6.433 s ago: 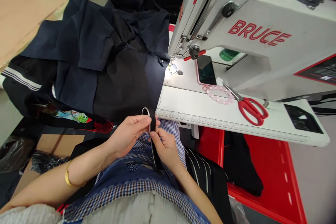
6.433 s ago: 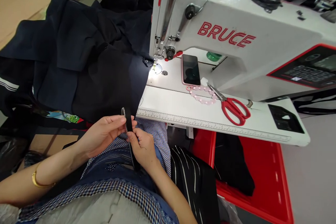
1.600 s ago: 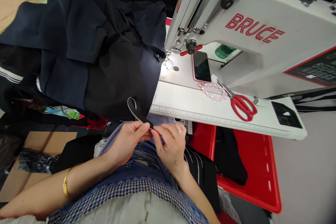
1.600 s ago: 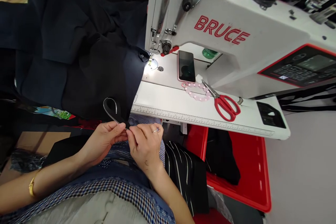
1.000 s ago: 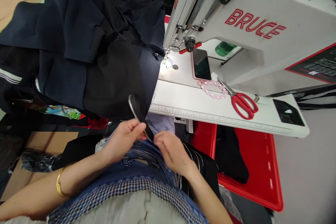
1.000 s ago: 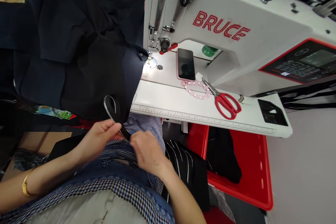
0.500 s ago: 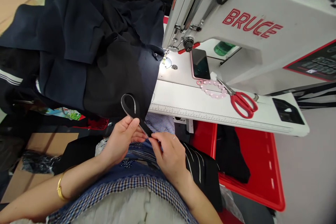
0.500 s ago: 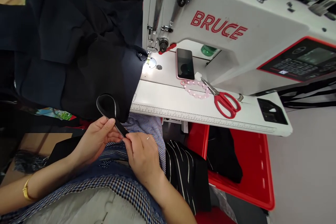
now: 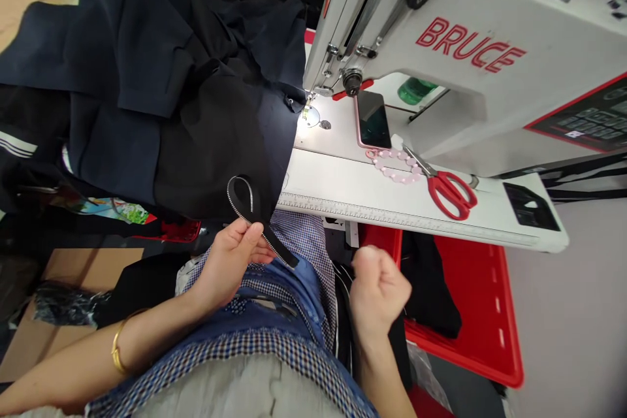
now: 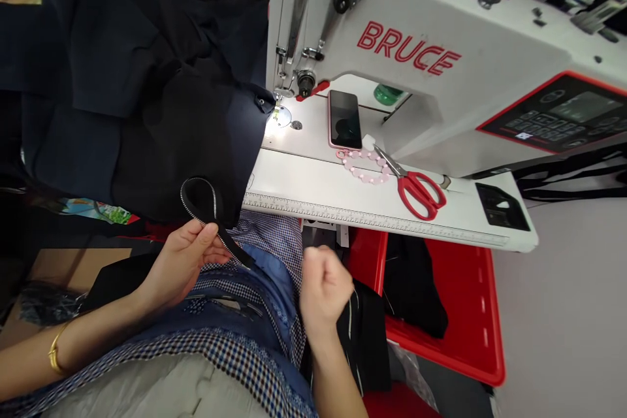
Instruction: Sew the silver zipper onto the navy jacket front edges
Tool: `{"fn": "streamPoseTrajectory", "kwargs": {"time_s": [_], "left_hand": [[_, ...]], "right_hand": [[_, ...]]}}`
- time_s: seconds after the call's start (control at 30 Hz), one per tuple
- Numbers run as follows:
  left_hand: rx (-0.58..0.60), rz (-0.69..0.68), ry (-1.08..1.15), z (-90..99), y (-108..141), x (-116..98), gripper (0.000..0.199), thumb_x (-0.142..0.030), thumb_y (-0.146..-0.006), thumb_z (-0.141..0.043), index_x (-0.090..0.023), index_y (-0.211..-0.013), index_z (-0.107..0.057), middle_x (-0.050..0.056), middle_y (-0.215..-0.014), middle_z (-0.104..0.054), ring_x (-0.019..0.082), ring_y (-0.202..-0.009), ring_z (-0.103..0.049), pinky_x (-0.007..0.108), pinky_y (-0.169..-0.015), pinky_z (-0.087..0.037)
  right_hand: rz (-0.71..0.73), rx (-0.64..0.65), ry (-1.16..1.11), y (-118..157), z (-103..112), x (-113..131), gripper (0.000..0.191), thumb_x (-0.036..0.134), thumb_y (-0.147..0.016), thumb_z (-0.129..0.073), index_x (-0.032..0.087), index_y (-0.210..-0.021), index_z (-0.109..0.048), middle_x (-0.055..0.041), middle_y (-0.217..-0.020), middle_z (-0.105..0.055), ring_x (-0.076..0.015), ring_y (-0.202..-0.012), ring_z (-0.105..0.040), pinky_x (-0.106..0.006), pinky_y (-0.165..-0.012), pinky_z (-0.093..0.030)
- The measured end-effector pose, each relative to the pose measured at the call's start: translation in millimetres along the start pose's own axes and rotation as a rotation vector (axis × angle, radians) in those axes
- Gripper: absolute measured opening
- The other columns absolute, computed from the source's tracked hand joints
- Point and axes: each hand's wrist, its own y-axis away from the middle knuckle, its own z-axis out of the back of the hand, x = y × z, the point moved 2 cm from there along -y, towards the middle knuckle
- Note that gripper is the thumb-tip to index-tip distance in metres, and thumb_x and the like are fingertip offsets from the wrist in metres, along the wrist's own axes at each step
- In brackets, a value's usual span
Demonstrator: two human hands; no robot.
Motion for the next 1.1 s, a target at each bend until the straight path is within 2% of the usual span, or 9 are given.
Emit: {"fn": "streamPoseTrajectory", "kwargs": {"time_s": [0.13, 0.3, 0.5, 0.63, 0.7, 0.77, 0.87, 0.97, 1.1], "left_hand": [[0.015, -0.005, -0.033, -5.1, 2, 1, 0.032, -0.044, -0.072, -0.061, -0.016, -0.066, -0.049, -0.003, -0.058, -0.061, 0.011, -0.055, -0.06, 0.023, -0.056, -0.052], [0.024, -0.083, -0.175, -3.5, 2, 3, 0.028, -0.043, -0.075, -0.058, -0.017, -0.066, -0.053, -0.002, -0.061, -0.062, 0.013, -0.058, -0.061, 0.026, -0.061, -0.053], [0.073, -0.119, -0.346, -3.9, -1, 7, 0.027, -0.042, -0.077, -0.057, -0.018, -0.065, -0.053, 0.0, -0.063, -0.065, 0.016, -0.061, -0.064, 0.027, -0.061, -0.053], [0.061, -0.037, -0.149, -6.4, -5, 8, 0.029, -0.044, -0.078, -0.055, -0.017, -0.069, -0.05, -0.002, -0.061, -0.062, 0.013, -0.056, -0.062, 0.025, -0.057, -0.053], [0.038, -0.014, -0.076, -7.8, -6, 6, 0.029, -0.045, -0.078, -0.054, -0.017, -0.073, -0.048, -0.003, -0.061, -0.061, 0.012, -0.057, -0.061, 0.024, -0.057, -0.052], [0.033, 0.012, -0.024, -10.1, -5, 3, 0.031, -0.046, -0.077, -0.055, -0.017, -0.075, -0.046, -0.003, -0.061, -0.061, 0.012, -0.057, -0.062, 0.024, -0.056, -0.052], [0.055, 0.037, 0.027, -13.9, -3, 1, 0.032, -0.048, -0.077, -0.055, -0.017, -0.078, -0.045, -0.002, -0.063, -0.061, 0.012, -0.057, -0.061, 0.025, -0.055, -0.052], [0.067, 0.034, 0.047, -15.8, -1, 2, 0.032, -0.048, -0.078, -0.054, -0.017, -0.079, -0.045, -0.002, -0.065, -0.061, 0.011, -0.057, -0.061, 0.024, -0.056, -0.052], [0.037, 0.016, 0.07, -16.0, 0, 4, 0.032, -0.046, -0.076, -0.057, -0.018, -0.075, -0.042, -0.005, -0.061, -0.058, 0.011, -0.057, -0.061, 0.023, -0.056, -0.053]], "right_hand": [[0.304, 0.373, 0.111, 10, -25, 22, 0.011, 0.018, -0.082, -0.055, 0.018, -0.072, -0.055, 0.0, -0.069, -0.062, -0.0114, -0.065, -0.057, -0.023, -0.06, -0.046], [0.401, 0.473, 0.24, 12, -41, 25, 0.009, 0.018, -0.087, -0.049, 0.017, -0.081, -0.056, -0.0035, -0.077, -0.064, -0.0144, -0.073, -0.057, -0.027, -0.066, -0.047], [0.575, 0.412, 0.456, 7, -43, 23, 0.02, 0.011, -0.083, -0.043, 0.018, -0.067, -0.053, -0.0016, -0.06, -0.055, -0.0137, -0.058, -0.049, -0.027, -0.055, -0.04], [0.41, 0.169, 0.296, -5, -22, 15, 0.021, 0.007, -0.076, -0.045, 0.02, -0.06, -0.044, 0.0024, -0.053, -0.046, -0.0105, -0.052, -0.043, -0.024, -0.05, -0.037], [0.333, 0.107, 0.21, -7, -10, 12, 0.025, 0.008, -0.078, -0.047, 0.021, -0.058, -0.04, 0.0041, -0.051, -0.04, -0.0093, -0.048, -0.04, -0.023, -0.047, -0.035], [0.359, 0.178, 0.145, -4, -7, 14, 0.027, 0.013, -0.081, -0.05, 0.021, -0.056, -0.041, 0.0039, -0.05, -0.042, -0.0094, -0.048, -0.043, -0.023, -0.046, -0.037], [0.417, 0.319, 0.139, 6, -13, 19, 0.014, 0.018, -0.081, -0.054, 0.019, -0.067, -0.054, -0.0005, -0.06, -0.059, -0.0121, -0.059, -0.056, -0.024, -0.054, -0.046], [0.415, 0.361, 0.187, 11, -21, 20, 0.009, 0.015, -0.083, -0.051, 0.018, -0.079, -0.059, -0.0031, -0.074, -0.067, -0.014, -0.071, -0.061, -0.027, -0.064, -0.051], [0.443, 0.377, 0.236, 14, -29, 22, 0.013, 0.012, -0.085, -0.047, 0.017, -0.082, -0.059, -0.0037, -0.076, -0.067, -0.0142, -0.072, -0.061, -0.027, -0.066, -0.052]]}}
